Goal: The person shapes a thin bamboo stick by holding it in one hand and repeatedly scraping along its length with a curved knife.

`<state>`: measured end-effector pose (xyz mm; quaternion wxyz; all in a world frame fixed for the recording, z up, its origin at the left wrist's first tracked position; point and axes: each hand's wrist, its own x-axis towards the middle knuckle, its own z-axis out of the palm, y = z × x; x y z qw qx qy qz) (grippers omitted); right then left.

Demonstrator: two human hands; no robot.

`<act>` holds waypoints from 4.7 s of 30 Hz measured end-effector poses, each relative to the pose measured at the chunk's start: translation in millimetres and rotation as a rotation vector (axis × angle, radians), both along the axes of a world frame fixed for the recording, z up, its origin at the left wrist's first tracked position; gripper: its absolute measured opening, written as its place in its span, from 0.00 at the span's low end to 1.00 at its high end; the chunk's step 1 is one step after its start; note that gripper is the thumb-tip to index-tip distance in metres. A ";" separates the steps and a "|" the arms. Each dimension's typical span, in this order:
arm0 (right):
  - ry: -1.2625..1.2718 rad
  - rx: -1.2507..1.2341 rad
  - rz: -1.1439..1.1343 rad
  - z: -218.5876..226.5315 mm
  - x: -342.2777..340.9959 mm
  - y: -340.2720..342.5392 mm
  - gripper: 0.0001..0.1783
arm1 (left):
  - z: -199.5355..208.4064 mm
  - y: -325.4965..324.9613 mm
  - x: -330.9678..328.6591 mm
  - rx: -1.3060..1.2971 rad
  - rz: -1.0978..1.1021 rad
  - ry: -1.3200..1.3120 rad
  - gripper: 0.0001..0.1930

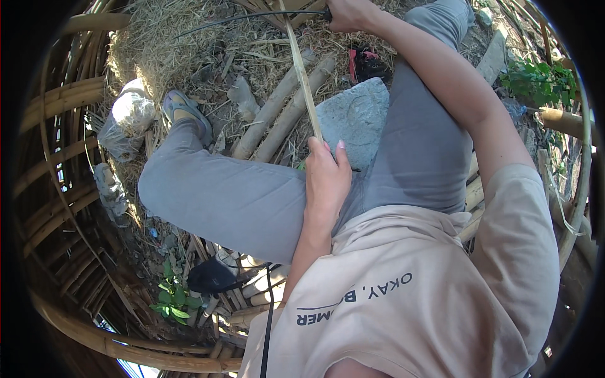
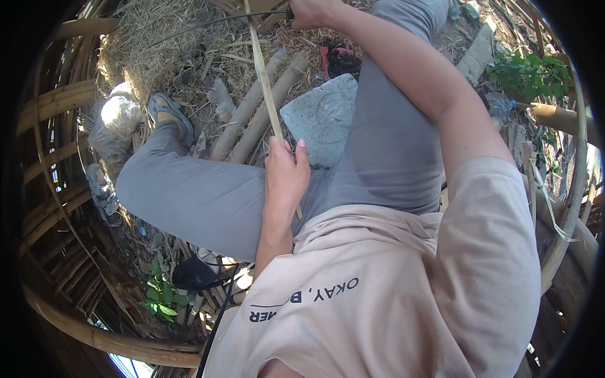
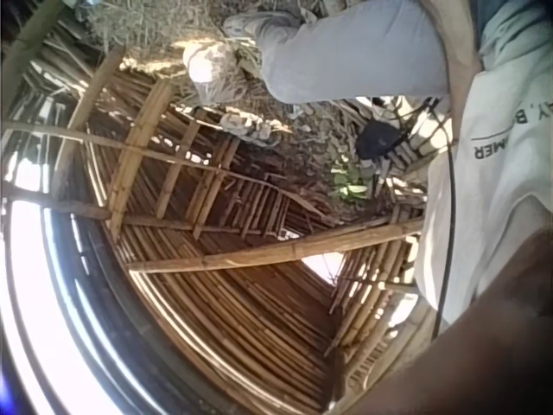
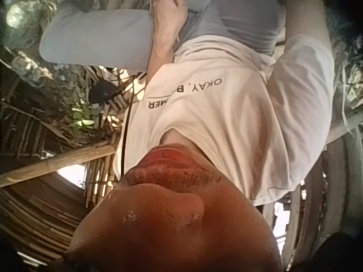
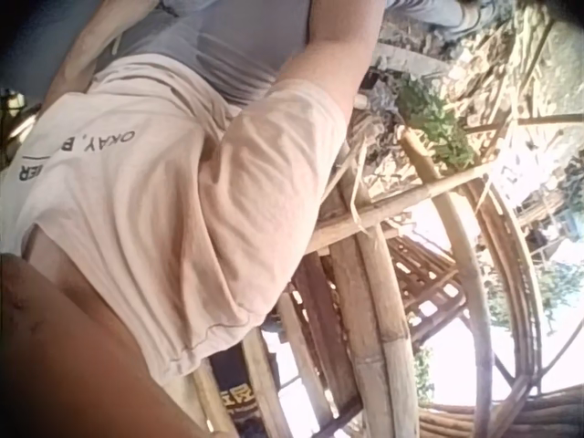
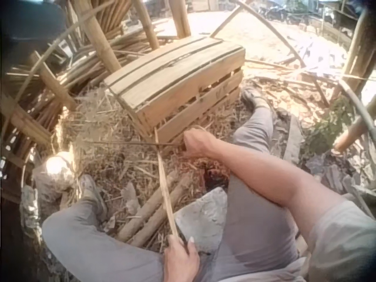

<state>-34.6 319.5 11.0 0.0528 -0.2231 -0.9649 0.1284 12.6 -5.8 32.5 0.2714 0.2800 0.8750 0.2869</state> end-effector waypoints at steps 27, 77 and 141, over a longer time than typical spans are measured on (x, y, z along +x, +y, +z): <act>-0.078 -0.025 0.073 20.0 5.4 -41.6 0.17 | -4.3 -0.6 1.1 -0.015 0.003 0.005 0.14; -0.086 0.034 -0.044 9.6 2.3 -31.2 0.17 | 6.2 7.6 6.8 -0.072 -0.011 0.041 0.13; -0.052 -0.166 -0.024 -7.3 20.5 -20.8 0.18 | 6.1 4.1 7.6 -0.073 -0.053 0.082 0.11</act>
